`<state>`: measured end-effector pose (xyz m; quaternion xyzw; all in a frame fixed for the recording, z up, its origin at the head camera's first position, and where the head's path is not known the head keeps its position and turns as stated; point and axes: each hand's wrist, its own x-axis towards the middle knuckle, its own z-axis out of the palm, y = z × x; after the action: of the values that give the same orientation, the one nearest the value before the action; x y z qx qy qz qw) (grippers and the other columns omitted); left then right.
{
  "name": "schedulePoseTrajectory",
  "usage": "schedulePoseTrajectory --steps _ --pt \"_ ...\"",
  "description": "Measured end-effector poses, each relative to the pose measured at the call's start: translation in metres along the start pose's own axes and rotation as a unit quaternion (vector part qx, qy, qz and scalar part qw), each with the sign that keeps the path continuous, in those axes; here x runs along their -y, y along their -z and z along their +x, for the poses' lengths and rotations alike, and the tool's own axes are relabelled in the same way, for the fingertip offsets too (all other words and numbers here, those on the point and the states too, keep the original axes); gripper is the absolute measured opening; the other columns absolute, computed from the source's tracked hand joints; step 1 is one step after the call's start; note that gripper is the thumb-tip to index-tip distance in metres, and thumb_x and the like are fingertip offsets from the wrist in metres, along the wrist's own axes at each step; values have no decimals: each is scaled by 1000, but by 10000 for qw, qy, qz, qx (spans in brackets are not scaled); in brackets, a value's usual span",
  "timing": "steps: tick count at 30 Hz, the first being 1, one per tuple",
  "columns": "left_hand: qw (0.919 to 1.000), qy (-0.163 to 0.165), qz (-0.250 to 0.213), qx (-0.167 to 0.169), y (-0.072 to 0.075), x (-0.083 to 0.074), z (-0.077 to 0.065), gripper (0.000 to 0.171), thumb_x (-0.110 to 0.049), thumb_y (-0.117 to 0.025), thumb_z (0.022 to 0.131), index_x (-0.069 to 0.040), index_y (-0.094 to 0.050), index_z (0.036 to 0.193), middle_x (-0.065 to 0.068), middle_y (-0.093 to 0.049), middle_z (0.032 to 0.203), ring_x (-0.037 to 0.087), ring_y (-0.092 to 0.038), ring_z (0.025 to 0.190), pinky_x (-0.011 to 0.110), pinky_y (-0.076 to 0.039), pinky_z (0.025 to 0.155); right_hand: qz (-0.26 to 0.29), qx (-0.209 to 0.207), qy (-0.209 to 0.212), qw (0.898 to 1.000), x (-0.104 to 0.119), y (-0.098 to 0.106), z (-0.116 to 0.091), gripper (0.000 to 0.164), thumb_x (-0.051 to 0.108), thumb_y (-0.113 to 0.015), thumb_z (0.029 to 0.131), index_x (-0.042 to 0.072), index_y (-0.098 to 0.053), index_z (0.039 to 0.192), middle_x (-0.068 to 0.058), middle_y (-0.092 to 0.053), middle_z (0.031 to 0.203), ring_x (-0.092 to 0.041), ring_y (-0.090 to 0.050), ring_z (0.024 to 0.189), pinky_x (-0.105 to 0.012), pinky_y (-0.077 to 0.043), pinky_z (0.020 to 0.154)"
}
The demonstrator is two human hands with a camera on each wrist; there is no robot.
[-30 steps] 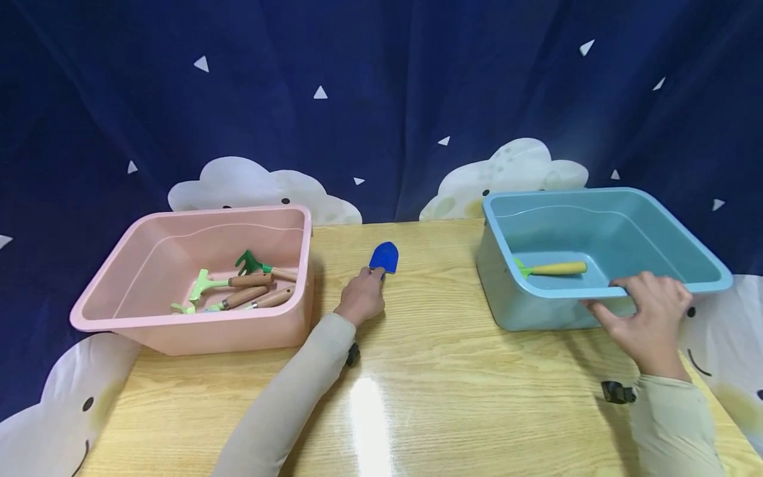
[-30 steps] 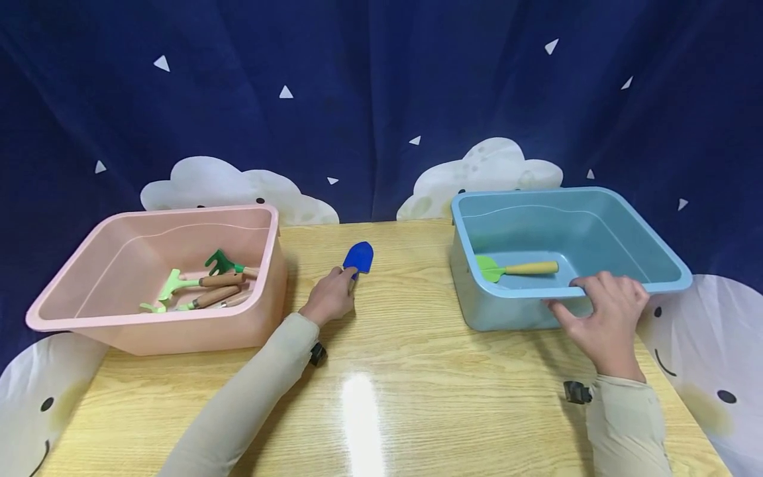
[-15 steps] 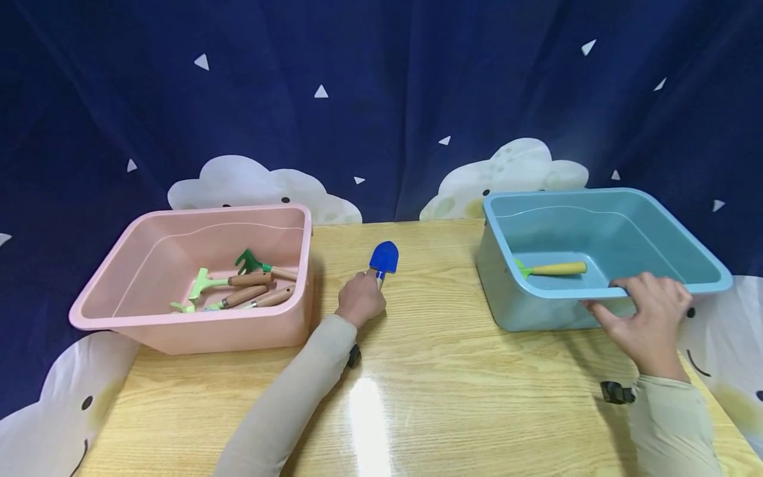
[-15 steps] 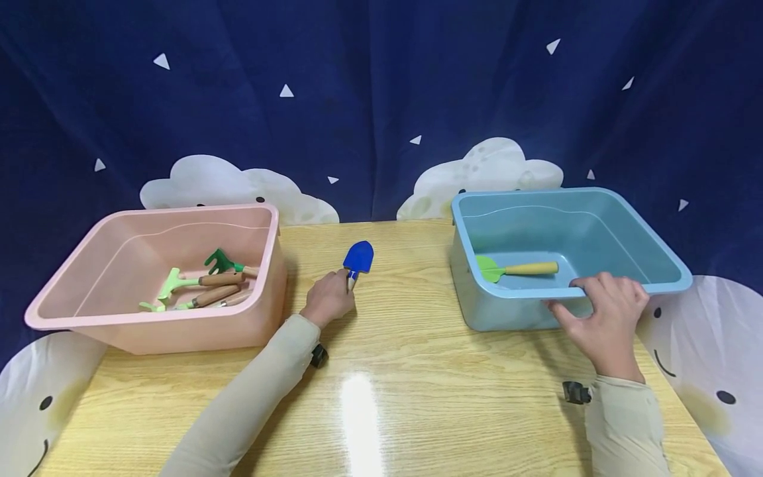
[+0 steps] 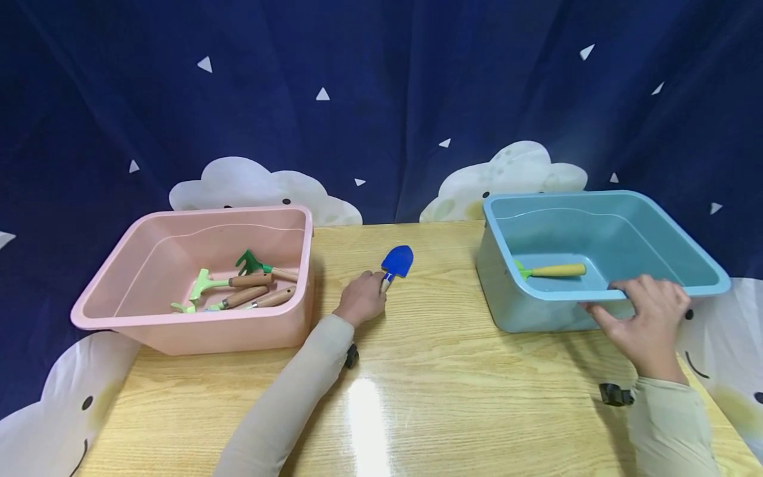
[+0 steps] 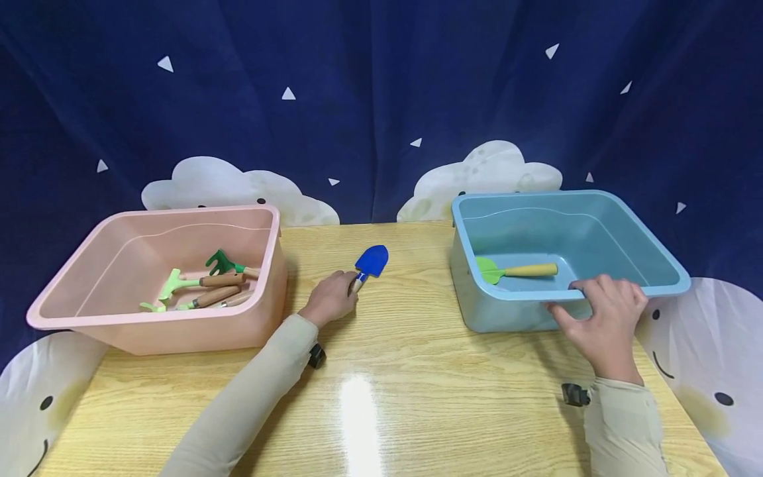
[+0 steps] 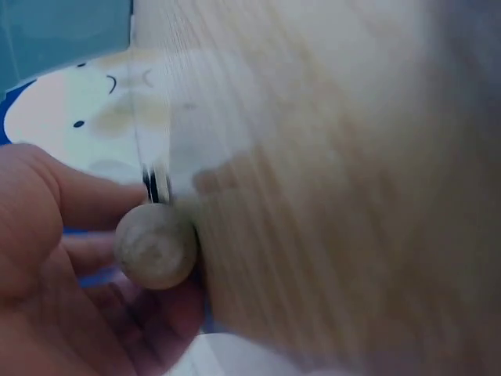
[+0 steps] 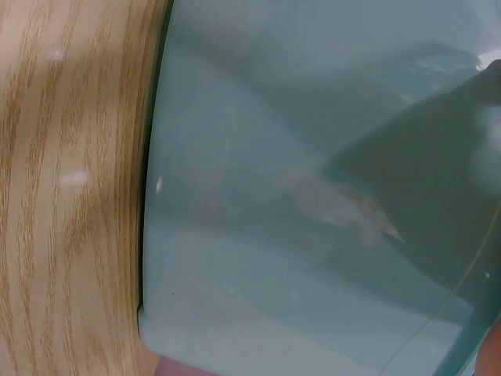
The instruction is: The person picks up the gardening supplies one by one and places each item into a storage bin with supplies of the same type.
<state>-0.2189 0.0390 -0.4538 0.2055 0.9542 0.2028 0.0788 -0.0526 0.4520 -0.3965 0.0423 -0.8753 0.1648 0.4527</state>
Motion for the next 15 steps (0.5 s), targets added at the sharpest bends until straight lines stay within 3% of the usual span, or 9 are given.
schedulePoseTrajectory --steps 4,7,11,15 --pt "9969 -774 28 108 -1 4 -1 32 -13 -59 95 -12 -63 126 6 -61 99 16 -52 78 31 -46 67 -27 0 -27 10000 1 0 0 83 78 -61 76 -4 -65 84 -23 -56 77 -45 -42 82 -43 -14 108" --pt "9933 -1116 39 289 1 5 -3 34 -13 -61 92 -13 -63 126 5 -59 99 16 -49 77 30 -43 67 -32 24 -49 10000 1 -1 0 83 78 -61 76 -4 -65 85 -23 -56 77 -45 -42 83 -44 -14 108" --pt "9916 -1152 112 582 6 5 -5 43 -12 -66 87 -14 -61 129 4 -56 100 16 -47 77 30 -41 68 -32 28 -35 10000 2 -1 0 82 78 -61 77 -4 -65 85 -22 -56 77 -44 -41 82 -42 -13 108" --pt "9901 -1189 221 710 10 4 -6 38 -5 -64 84 -15 -64 121 4 -59 99 17 -48 78 31 -42 69 -36 38 -70 10000 2 -1 0 83 78 -61 76 -4 -65 85 -22 -56 76 -44 -41 82 -42 -13 108"
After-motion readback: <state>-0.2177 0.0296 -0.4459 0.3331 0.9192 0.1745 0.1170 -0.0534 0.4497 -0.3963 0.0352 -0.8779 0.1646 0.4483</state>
